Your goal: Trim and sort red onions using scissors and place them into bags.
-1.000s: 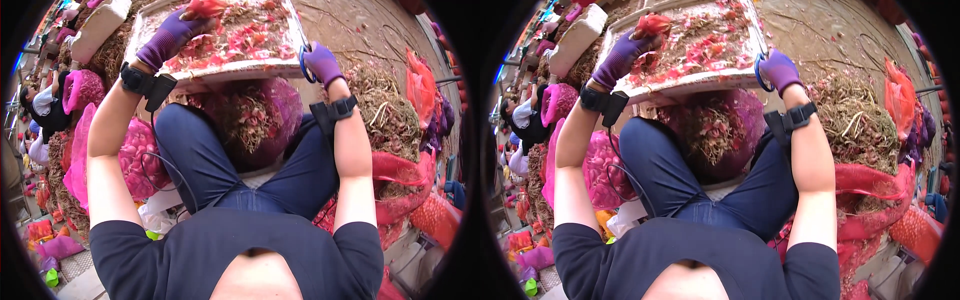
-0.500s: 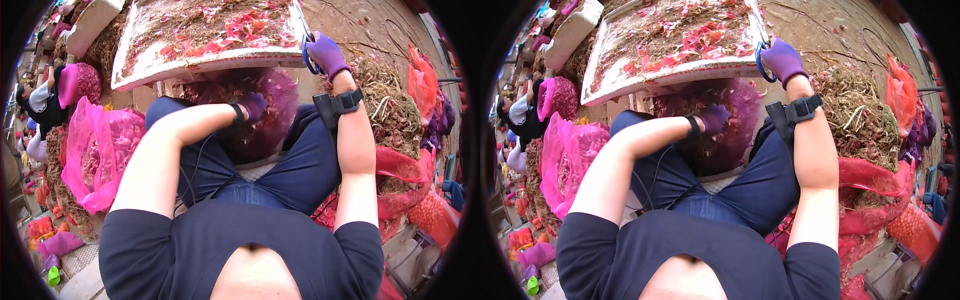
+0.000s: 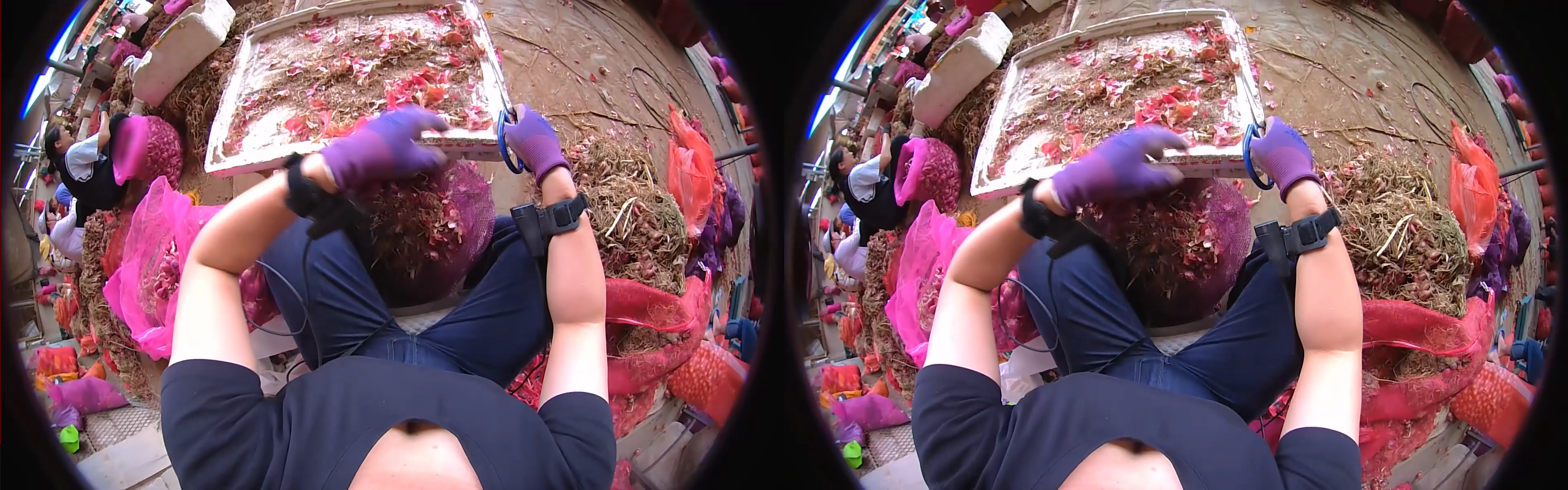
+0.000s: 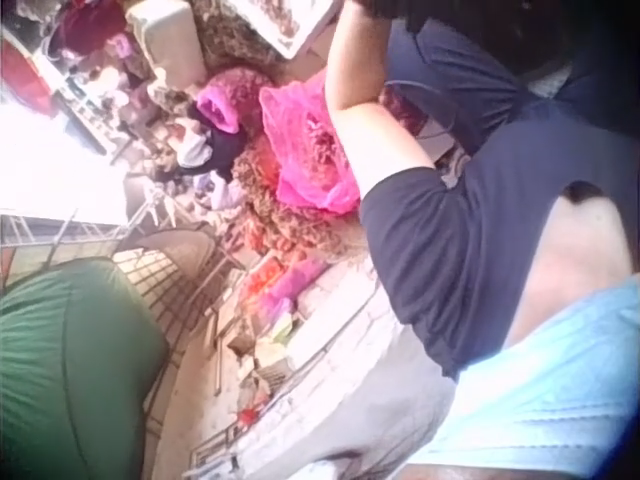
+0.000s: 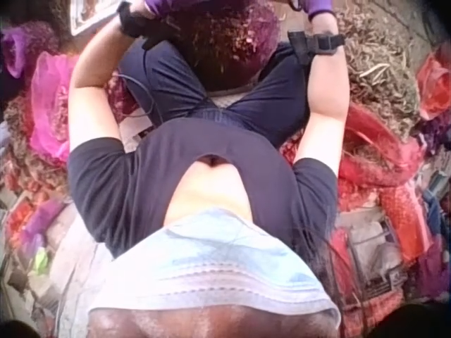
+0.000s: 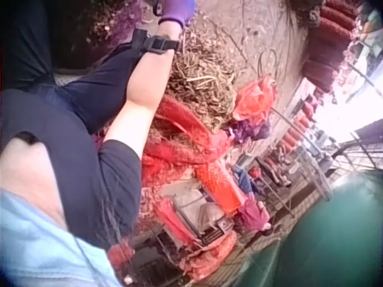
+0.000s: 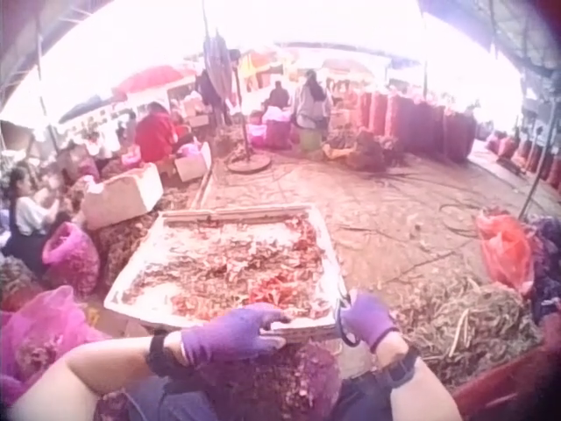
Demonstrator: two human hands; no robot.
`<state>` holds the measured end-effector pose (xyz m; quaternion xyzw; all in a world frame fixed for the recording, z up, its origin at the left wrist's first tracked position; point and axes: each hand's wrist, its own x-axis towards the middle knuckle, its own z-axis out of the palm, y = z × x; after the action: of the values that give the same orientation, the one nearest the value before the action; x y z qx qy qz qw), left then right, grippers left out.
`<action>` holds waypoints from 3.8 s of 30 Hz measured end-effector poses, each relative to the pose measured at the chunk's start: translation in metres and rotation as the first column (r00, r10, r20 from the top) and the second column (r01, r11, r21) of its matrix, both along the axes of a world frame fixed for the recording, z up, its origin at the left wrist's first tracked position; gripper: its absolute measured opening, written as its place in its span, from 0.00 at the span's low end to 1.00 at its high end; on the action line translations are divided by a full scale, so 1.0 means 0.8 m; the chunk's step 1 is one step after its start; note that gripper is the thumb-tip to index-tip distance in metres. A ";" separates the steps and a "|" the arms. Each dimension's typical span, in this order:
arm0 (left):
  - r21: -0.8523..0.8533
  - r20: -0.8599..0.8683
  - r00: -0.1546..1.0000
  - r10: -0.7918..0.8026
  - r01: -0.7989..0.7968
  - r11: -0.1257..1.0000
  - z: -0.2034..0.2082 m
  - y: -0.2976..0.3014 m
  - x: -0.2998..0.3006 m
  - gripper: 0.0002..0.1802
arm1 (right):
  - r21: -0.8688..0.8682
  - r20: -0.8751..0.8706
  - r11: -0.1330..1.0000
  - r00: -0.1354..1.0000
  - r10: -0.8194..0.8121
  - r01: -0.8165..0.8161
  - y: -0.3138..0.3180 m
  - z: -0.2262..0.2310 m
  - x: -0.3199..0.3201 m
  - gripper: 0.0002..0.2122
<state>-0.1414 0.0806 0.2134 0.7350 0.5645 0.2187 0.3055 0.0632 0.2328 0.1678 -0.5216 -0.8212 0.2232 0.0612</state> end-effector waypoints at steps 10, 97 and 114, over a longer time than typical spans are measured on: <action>-0.184 -0.631 0.736 0.247 -0.451 0.873 -0.007 0.007 -0.099 0.36 | 0.009 0.031 1.000 1.000 -0.002 0.001 0.003 -0.006 -0.006 0.16; -0.271 -0.063 0.977 0.206 -0.215 0.938 -0.141 -0.019 0.084 0.23 | -0.920 -0.099 0.339 0.724 -0.683 0.195 -0.020 -0.124 0.076 0.31; -0.459 -0.209 0.976 -0.060 -0.043 0.887 -0.279 -0.060 0.112 0.16 | -0.723 -0.082 0.687 0.996 0.028 -0.078 -0.060 -0.165 0.075 0.06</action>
<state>-0.0515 0.0326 -0.0099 0.6634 0.6269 -0.0043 0.4085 0.1232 0.1848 0.0355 -0.4720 -0.6787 0.5475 -0.1297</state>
